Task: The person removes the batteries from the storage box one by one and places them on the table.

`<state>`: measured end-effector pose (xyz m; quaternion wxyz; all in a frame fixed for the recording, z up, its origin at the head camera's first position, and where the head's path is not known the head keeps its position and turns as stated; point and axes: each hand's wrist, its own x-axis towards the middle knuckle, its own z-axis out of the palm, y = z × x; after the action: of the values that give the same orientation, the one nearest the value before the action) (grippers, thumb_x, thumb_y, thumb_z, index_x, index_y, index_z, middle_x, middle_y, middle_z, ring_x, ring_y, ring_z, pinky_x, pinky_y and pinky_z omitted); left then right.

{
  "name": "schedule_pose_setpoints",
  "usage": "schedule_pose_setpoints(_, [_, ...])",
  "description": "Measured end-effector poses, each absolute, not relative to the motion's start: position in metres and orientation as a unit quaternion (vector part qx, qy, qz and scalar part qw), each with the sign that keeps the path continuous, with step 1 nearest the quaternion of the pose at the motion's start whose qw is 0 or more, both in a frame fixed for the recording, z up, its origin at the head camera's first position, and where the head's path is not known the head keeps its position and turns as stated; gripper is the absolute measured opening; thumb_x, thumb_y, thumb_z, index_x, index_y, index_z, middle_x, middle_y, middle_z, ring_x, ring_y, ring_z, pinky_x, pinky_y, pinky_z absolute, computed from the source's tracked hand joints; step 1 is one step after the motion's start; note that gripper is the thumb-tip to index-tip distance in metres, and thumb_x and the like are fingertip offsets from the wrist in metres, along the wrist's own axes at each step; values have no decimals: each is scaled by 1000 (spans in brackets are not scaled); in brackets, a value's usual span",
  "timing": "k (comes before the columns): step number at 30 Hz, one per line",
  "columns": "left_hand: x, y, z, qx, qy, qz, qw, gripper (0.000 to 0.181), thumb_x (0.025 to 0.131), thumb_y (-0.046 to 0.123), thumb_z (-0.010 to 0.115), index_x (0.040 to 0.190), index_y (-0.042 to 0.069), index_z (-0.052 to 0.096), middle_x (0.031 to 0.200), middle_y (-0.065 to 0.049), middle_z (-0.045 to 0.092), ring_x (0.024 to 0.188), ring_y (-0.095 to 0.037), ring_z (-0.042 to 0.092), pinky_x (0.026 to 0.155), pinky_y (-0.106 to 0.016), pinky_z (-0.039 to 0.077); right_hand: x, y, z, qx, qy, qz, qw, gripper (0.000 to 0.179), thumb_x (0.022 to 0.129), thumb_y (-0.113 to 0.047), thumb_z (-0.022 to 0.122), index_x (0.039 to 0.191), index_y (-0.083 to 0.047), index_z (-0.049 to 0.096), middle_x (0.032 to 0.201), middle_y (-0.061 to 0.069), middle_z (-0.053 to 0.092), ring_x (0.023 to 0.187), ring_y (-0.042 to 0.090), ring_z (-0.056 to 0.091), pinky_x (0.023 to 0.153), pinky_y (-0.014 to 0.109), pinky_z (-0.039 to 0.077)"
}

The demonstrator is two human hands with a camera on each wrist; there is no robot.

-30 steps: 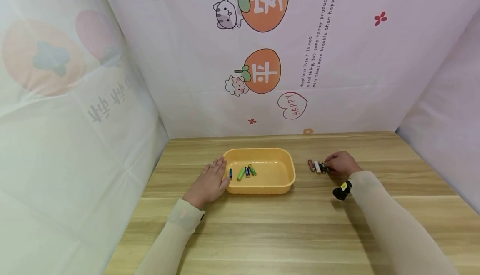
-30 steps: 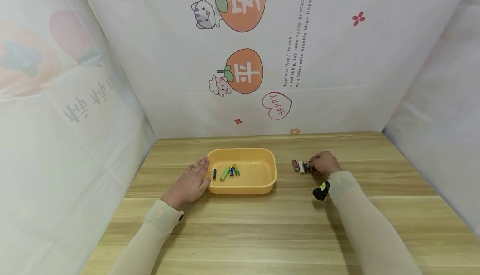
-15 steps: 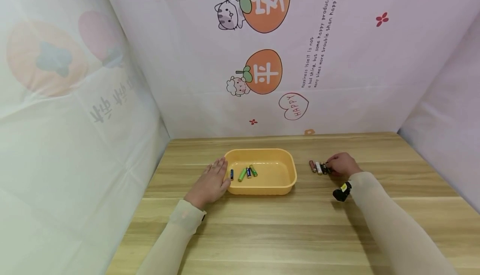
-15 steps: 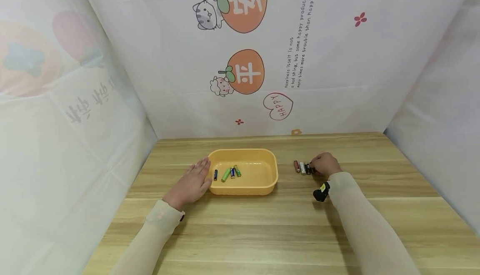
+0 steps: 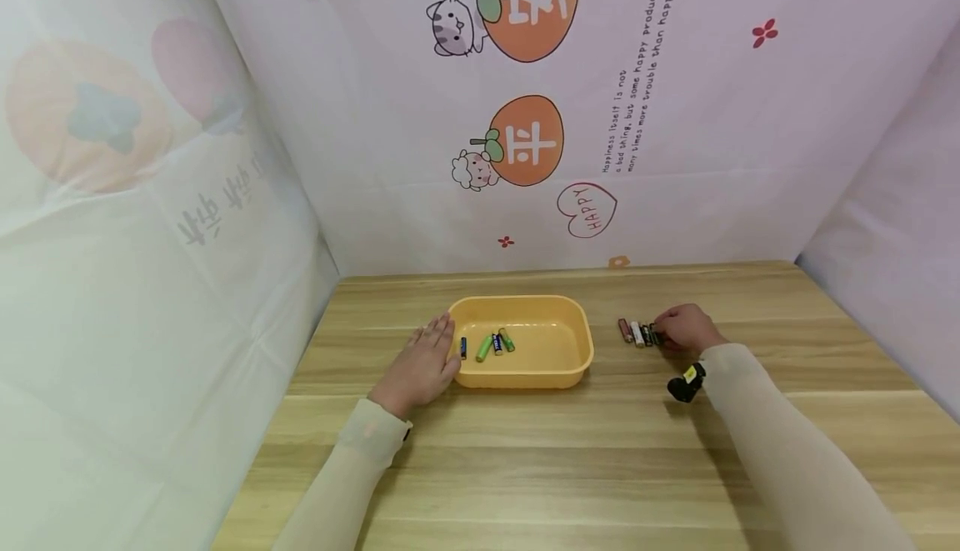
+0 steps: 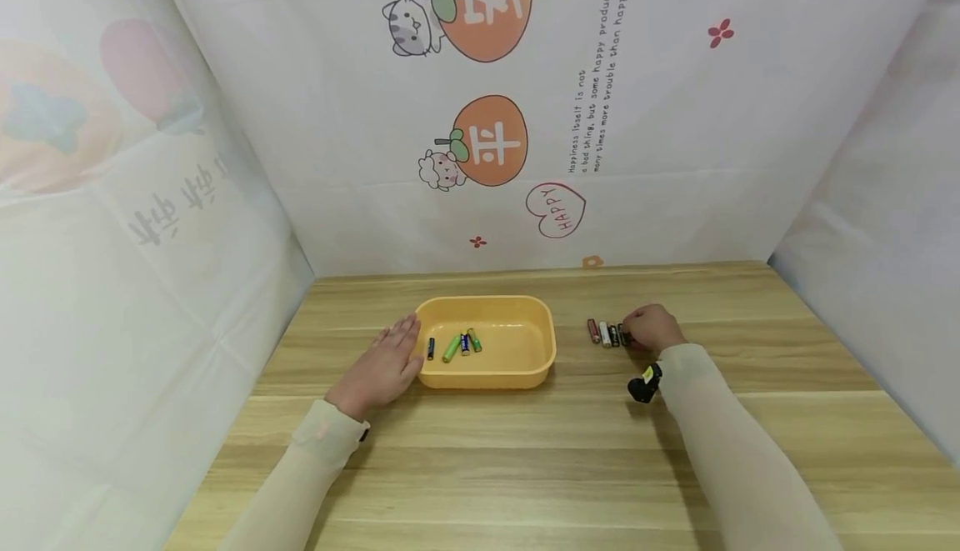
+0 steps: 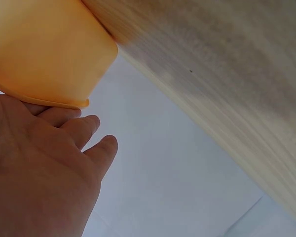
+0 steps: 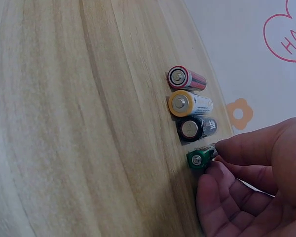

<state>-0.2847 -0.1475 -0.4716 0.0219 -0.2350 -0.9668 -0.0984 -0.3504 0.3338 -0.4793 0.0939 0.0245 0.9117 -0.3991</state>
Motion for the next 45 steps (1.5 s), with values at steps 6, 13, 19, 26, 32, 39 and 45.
schedule_pose_setpoints(6, [-284, -148, -473, -235, -967, -101, 24, 63, 106, 38, 27, 154, 0, 15, 161, -12, 9, 147, -28, 10, 117, -46, 10, -350, 333, -478, 26, 906, -411, 93, 35, 96, -12, 55, 117, 15, 61, 95, 15, 65, 79, 20, 59, 67, 31, 55])
schedule_pose_setpoints(13, [-285, -149, -473, -238, -967, -90, 22, 67, 104, 45, 16, 154, 1, 13, 161, -11, 6, 147, -27, 9, 117, -44, 10, -348, 332, -477, 31, 905, -413, 94, 35, 96, -12, 56, 117, 15, 61, 94, 14, 65, 79, 18, 60, 67, 30, 55])
schedule_pose_setpoints(19, [-285, -149, -472, -239, -966, -91, 20, 66, 104, 45, 17, 154, 1, 11, 160, -11, 6, 147, -29, 10, 117, -44, 10, -344, 332, -475, 23, 903, -419, 91, 35, 97, -12, 55, 118, 15, 60, 103, 20, 65, 85, 22, 61, 70, 31, 56])
schedule_pose_setpoints(26, [-284, -149, -473, -237, -967, -86, 20, 66, 104, 44, 17, 154, 0, 12, 161, -12, 7, 147, -28, 10, 117, -45, 10, -340, 335, -469, -15, 920, -383, 81, 37, 97, -14, 50, 119, 14, 61, 103, 21, 65, 89, 26, 61, 75, 38, 53])
schedule_pose_setpoints(32, [-284, -149, -471, -237, -967, -92, 23, 66, 104, 43, 20, 154, 0, 14, 161, -12, 9, 147, -27, 9, 117, -45, 10, -340, 332, -460, -30, 918, -389, 74, 39, 101, -17, 45, 120, 14, 60, 92, 16, 65, 81, 23, 58, 75, 40, 51])
schedule_pose_setpoints(39, [-286, -150, -473, -235, -968, -90, 20, 68, 104, 46, 17, 154, 0, 13, 161, -12, 7, 147, -26, 7, 117, -46, 10, -336, 315, -447, -32, 895, -437, 85, 44, 102, -16, 46, 130, 17, 50, 120, 32, 56, 101, 38, 60, 83, 44, 55])
schedule_pose_setpoints(45, [-286, -149, -473, -237, -967, -87, 24, 68, 104, 46, 17, 154, 0, 14, 161, -13, 9, 147, -27, 9, 117, -46, 11, -335, 301, -438, -27, 885, -456, 90, 44, 102, -17, 48, 134, 13, 48, 130, 33, 50, 111, 42, 57, 87, 43, 53])
